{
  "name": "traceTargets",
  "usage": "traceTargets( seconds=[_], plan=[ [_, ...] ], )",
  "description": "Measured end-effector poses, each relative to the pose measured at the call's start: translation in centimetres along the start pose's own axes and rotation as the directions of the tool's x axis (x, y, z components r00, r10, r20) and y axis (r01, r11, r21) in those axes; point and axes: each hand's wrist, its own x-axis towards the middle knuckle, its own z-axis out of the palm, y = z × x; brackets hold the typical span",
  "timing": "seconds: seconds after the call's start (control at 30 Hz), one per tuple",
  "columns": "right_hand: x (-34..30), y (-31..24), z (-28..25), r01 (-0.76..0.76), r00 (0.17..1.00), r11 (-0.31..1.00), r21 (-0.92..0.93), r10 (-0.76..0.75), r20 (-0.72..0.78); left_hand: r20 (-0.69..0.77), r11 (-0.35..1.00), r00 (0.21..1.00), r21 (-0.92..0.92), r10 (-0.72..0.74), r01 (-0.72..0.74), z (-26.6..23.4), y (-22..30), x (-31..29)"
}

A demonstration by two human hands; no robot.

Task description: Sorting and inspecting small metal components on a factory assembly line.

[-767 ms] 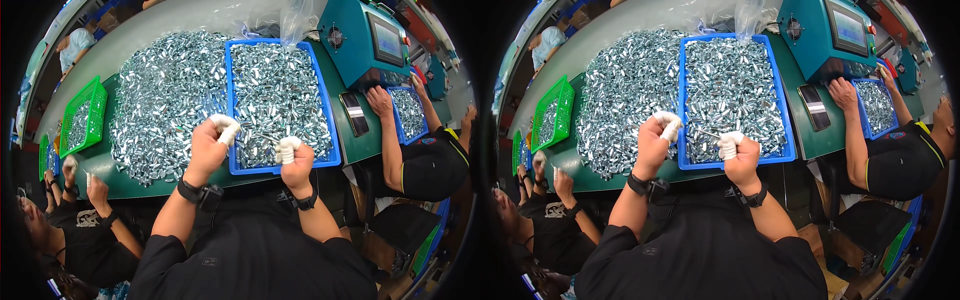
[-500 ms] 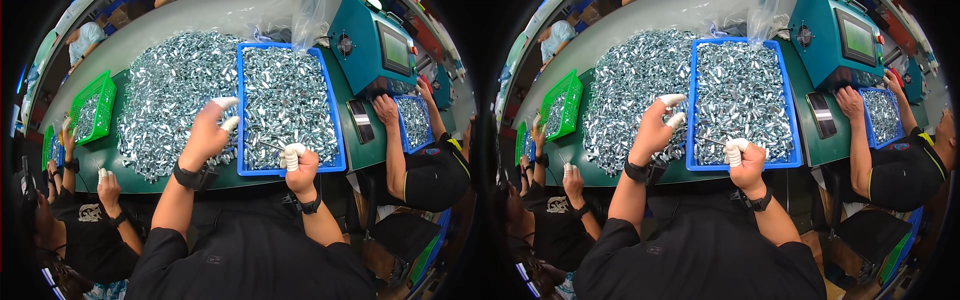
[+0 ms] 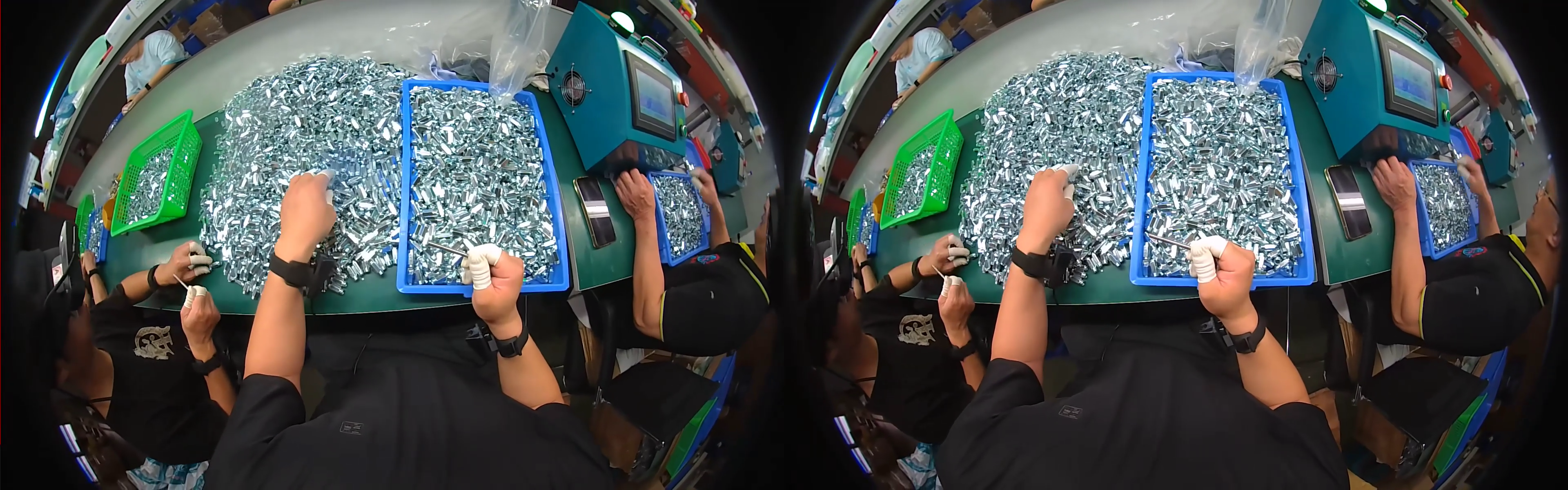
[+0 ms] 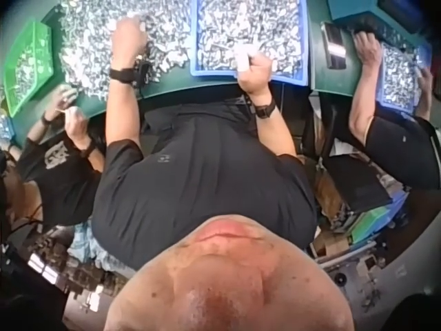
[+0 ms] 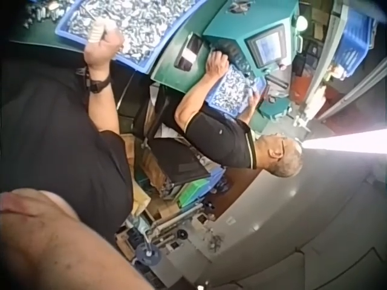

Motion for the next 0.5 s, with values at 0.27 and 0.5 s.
traceTargets(
  seconds=[0.27,0.5],
  plan=[
    [0.03,-0.01,0.07,-0.002,1.0,1.0,-0.006,0.002,0.0,0.078,0.976,0.995,-0.202,-0.062,0.077,-0.32,0.15,0.21],
    [0.0,-0.07,-0.05,0.004,1.0,0.999,-0.042,-0.004,0.011,-0.018,0.996,0.996,0.043,0.082,-0.081,-0.43,0.71,0.22]
  ],
)
